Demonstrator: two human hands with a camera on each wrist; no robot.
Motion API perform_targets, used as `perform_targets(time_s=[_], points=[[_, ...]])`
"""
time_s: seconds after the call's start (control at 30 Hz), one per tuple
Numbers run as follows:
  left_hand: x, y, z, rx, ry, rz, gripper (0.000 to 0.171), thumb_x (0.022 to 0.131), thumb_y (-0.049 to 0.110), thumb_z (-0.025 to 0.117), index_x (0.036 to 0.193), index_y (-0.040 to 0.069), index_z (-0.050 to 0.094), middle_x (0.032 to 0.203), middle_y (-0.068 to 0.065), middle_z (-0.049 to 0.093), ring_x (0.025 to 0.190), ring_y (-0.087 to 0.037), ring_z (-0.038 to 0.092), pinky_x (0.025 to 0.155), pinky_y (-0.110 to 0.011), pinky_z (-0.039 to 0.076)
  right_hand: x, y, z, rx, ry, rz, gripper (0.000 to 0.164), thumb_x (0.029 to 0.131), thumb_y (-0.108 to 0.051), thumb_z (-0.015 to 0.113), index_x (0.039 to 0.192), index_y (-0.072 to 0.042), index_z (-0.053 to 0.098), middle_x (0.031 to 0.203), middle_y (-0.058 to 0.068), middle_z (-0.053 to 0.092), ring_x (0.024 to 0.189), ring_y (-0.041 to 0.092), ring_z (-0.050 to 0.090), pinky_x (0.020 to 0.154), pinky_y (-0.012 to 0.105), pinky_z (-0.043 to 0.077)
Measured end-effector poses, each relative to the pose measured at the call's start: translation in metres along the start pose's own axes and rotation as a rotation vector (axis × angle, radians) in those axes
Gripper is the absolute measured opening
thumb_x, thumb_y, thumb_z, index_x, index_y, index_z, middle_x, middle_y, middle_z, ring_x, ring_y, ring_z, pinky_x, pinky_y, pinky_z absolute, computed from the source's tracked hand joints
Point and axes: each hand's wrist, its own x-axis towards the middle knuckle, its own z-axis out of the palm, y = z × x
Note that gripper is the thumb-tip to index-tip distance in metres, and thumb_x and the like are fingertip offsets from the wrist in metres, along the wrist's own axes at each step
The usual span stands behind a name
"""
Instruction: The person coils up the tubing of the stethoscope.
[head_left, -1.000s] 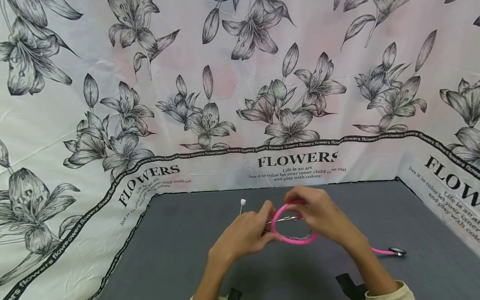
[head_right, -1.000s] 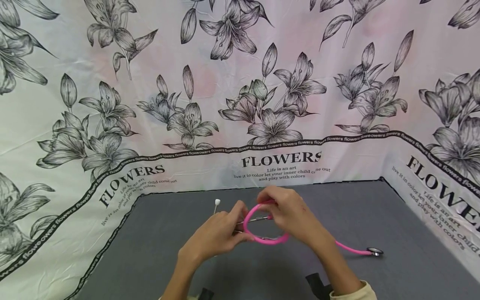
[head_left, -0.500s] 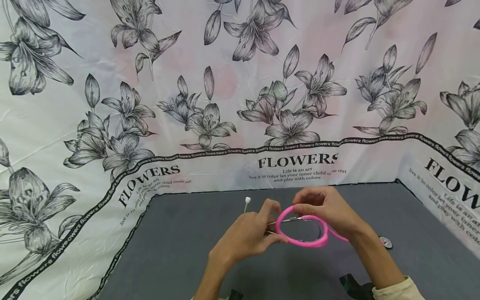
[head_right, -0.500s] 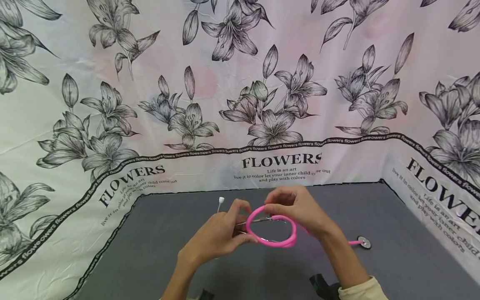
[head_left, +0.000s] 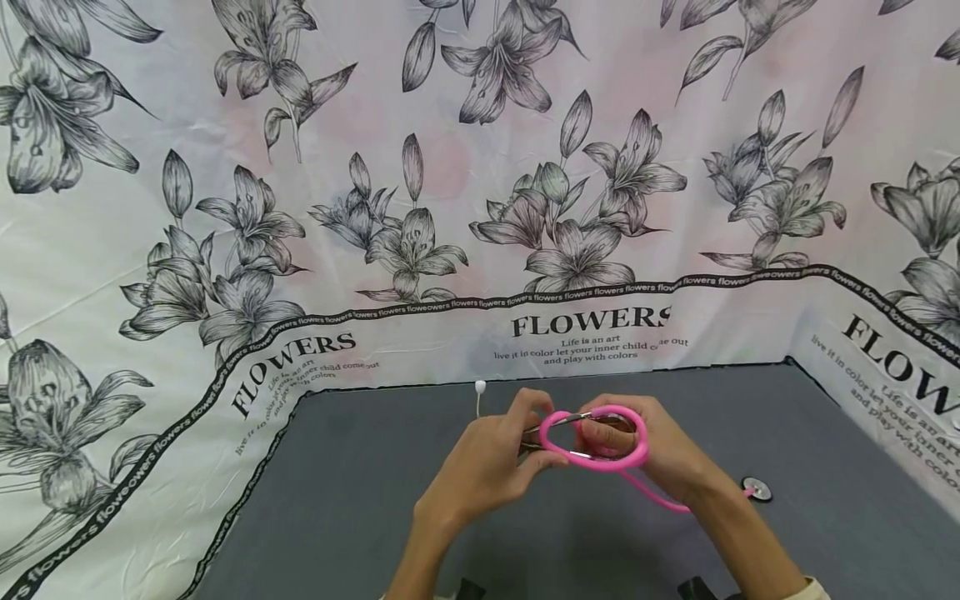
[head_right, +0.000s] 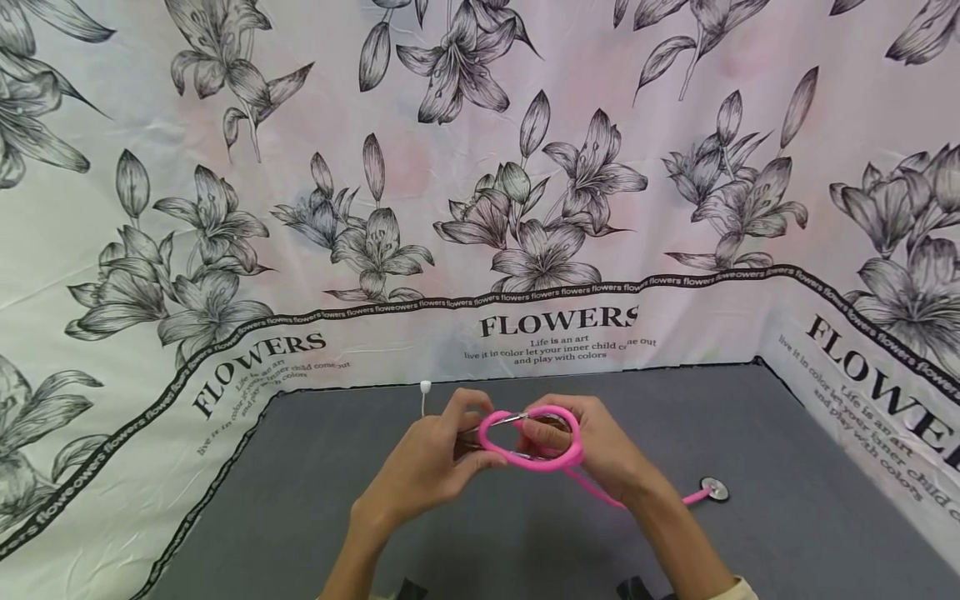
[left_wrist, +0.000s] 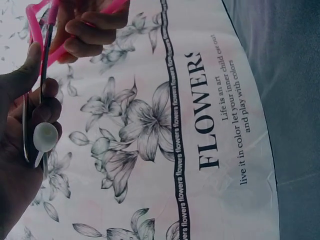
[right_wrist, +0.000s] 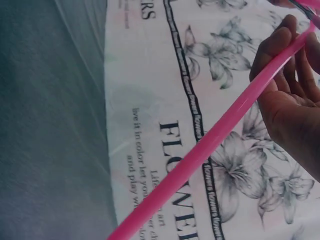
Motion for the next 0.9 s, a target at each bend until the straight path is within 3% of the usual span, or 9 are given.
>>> perform_targets(time_s=[0.13,0.27,0.43,0.7,0.9], points=[[0.001,-0.001,0.001,0.003,0.029,0.009,0.054,0.092,0.03,0.08,0.13,0.014,0.046,0.101,0.0,0.081,0.084,-0.01,0.078,0.074,-0.016,0.056,0.0,0.005,0.006,0.131,-0.026,-0.001,0.013,0.106,-0.009,0.059,0.104,-0.011,0.072,0.09,-0.006,0.073,0.08,0.009,0.068,0.077,0.03,0.06],[0.003,0.0,0.0,-0.026,0.055,-0.017,0.052,0.092,0.025,0.08,0.132,0.015,0.048,0.098,0.0,0.08,0.082,-0.011,0.078,0.073,-0.017,0.057,0.0,0.011,0.01,0.265,-0.094,-0.032,0.02,0.107,-0.004,0.055,0.113,-0.013,0.072,0.094,-0.003,0.078,0.082,0.011,0.074,0.079,0.029,0.061],[0.005,0.001,-0.003,-0.06,0.101,-0.065,0.049,0.092,0.018,0.08,0.131,0.013,0.052,0.094,-0.001,0.079,0.079,-0.011,0.076,0.071,-0.018,0.056,-0.001,0.017,0.02,0.312,-0.153,-0.035,0.021,0.109,-0.003,0.048,0.116,-0.007,0.068,0.098,0.001,0.077,0.086,0.011,0.074,0.079,0.027,0.061],[0.008,0.002,-0.002,-0.058,0.138,-0.124,0.043,0.094,0.015,0.079,0.128,0.01,0.054,0.092,-0.001,0.077,0.08,-0.01,0.075,0.071,-0.023,0.058,-0.005,0.018,0.037,0.253,-0.116,-0.059,0.028,0.111,-0.006,0.045,0.131,0.006,0.061,0.095,0.002,0.076,0.082,0.01,0.073,0.077,0.03,0.062],[0.01,0.001,-0.001,-0.014,0.189,-0.142,0.041,0.094,0.019,0.078,0.127,0.01,0.056,0.086,-0.001,0.075,0.076,-0.01,0.074,0.065,-0.019,0.053,-0.009,0.015,0.051,0.08,-0.146,-0.13,0.025,0.112,-0.007,0.043,0.115,0.005,0.064,0.091,0.012,0.075,0.075,0.017,0.074,0.071,0.036,0.063]])
